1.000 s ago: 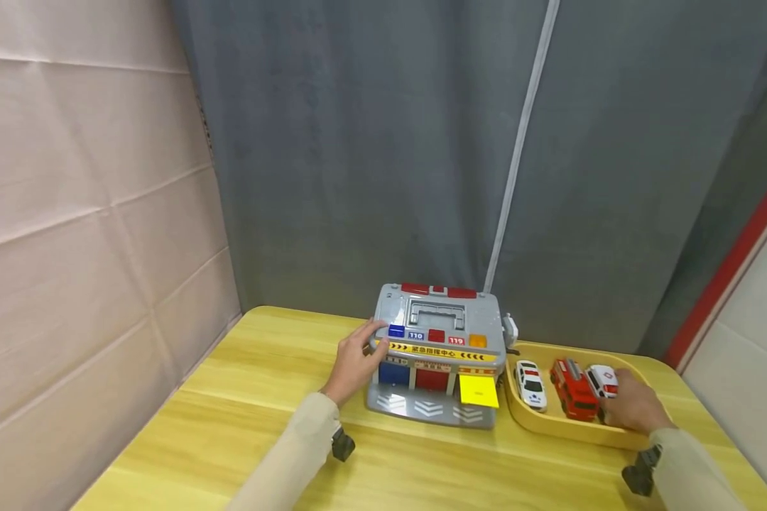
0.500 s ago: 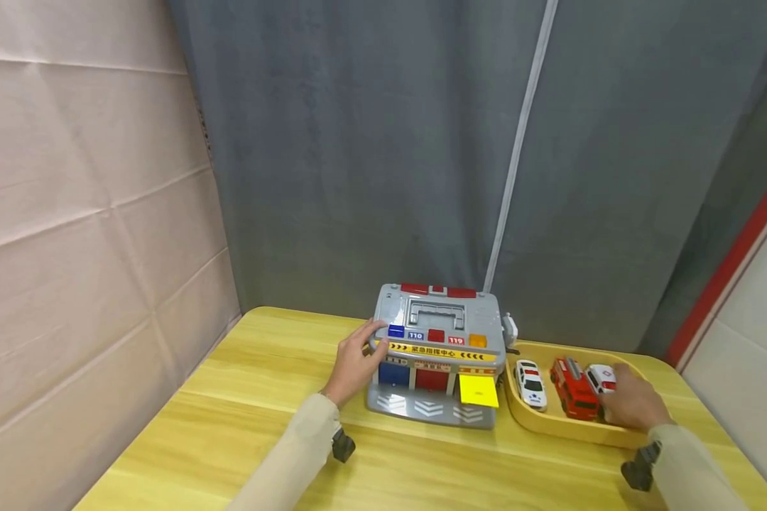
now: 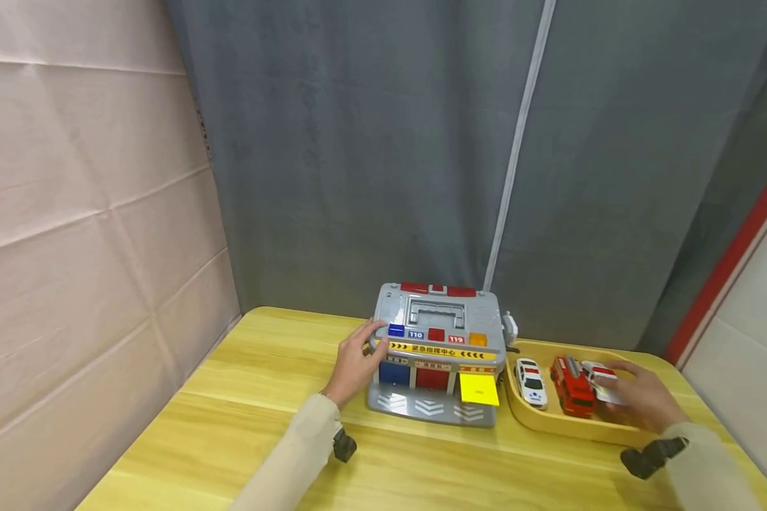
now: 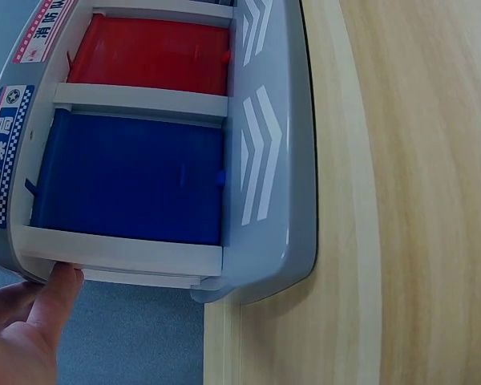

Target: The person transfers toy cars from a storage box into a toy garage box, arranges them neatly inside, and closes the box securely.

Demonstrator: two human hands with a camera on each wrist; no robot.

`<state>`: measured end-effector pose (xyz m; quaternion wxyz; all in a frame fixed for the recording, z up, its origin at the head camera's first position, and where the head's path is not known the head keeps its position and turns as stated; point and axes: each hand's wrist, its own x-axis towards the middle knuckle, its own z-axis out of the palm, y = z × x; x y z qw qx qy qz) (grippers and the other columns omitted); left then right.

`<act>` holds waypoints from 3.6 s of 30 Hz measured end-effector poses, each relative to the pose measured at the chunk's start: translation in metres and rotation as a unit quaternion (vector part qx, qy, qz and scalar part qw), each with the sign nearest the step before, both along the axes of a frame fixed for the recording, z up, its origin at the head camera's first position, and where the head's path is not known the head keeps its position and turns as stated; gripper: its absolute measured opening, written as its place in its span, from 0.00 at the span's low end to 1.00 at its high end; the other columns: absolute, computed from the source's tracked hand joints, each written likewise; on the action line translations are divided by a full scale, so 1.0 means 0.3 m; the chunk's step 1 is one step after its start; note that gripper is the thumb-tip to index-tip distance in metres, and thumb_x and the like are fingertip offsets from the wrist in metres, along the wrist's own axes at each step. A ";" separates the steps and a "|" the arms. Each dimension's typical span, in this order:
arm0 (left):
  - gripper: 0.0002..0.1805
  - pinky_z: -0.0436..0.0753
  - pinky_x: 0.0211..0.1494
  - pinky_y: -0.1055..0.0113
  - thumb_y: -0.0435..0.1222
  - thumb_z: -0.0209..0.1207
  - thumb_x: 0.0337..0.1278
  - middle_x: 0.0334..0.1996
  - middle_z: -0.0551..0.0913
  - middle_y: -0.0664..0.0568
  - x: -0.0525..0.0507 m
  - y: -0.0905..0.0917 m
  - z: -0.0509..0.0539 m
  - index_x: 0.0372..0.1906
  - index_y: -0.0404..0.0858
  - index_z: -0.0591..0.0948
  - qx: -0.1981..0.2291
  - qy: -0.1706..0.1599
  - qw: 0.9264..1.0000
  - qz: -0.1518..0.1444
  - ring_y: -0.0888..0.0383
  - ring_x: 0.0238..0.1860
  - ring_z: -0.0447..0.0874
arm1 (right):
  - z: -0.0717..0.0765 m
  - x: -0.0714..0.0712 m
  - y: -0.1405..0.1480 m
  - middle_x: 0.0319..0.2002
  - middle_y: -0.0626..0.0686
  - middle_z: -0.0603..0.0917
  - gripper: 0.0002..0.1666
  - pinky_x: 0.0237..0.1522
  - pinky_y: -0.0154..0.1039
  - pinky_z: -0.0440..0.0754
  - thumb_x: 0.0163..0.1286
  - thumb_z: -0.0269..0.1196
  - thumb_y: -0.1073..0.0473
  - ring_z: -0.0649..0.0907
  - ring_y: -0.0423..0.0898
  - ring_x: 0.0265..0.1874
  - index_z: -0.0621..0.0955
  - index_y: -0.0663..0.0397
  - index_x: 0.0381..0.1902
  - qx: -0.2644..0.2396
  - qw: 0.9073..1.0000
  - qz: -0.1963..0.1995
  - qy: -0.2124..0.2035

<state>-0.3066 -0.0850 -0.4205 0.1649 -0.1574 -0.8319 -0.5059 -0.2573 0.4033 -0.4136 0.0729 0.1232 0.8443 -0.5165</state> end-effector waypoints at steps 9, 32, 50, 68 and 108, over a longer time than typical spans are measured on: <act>0.19 0.83 0.64 0.48 0.42 0.59 0.67 0.73 0.69 0.38 0.001 -0.001 -0.004 0.61 0.45 0.80 0.001 -0.007 1.000 0.000 0.36 0.72 0.69 | -0.005 0.032 0.044 0.42 0.46 0.77 0.23 0.41 0.33 0.90 0.73 0.54 0.69 0.81 0.42 0.39 0.78 0.27 0.45 -0.227 0.974 0.019 -0.013; 0.20 0.83 0.64 0.47 0.43 0.58 0.68 0.74 0.67 0.39 -0.002 0.006 -0.004 0.62 0.46 0.80 0.003 -0.007 1.000 -0.001 0.37 0.73 0.67 | 0.035 0.087 0.028 0.41 0.45 0.77 0.26 0.43 0.37 0.92 0.73 0.55 0.68 0.84 0.41 0.36 0.76 0.19 0.41 -0.224 0.974 -0.031 0.008; 0.20 0.83 0.64 0.47 0.43 0.58 0.68 0.74 0.67 0.39 0.005 0.008 -0.009 0.62 0.46 0.80 0.009 -0.008 1.000 0.005 0.37 0.72 0.69 | 0.027 0.150 -0.021 0.55 0.51 0.73 0.28 0.45 0.37 0.91 0.72 0.60 0.64 0.80 0.33 0.39 0.73 0.15 0.50 -0.186 0.979 -0.022 0.080; 0.19 0.84 0.63 0.47 0.43 0.58 0.68 0.73 0.68 0.39 0.005 0.006 -0.006 0.62 0.46 0.80 0.014 -0.006 1.000 0.004 0.38 0.71 0.72 | 0.018 0.195 -0.102 0.65 0.56 0.65 0.32 0.48 0.39 0.91 0.73 0.59 0.67 0.79 0.30 0.42 0.72 0.21 0.62 -0.155 0.982 0.020 0.104; 0.19 0.83 0.64 0.46 0.43 0.58 0.68 0.74 0.68 0.40 0.000 0.006 -0.009 0.62 0.47 0.80 0.016 -0.014 1.000 0.007 0.37 0.70 0.72 | -0.002 0.274 -0.340 0.57 0.38 0.76 0.34 0.45 0.43 0.92 0.70 0.60 0.68 0.82 0.45 0.46 0.69 0.48 0.72 -0.145 0.980 0.081 0.113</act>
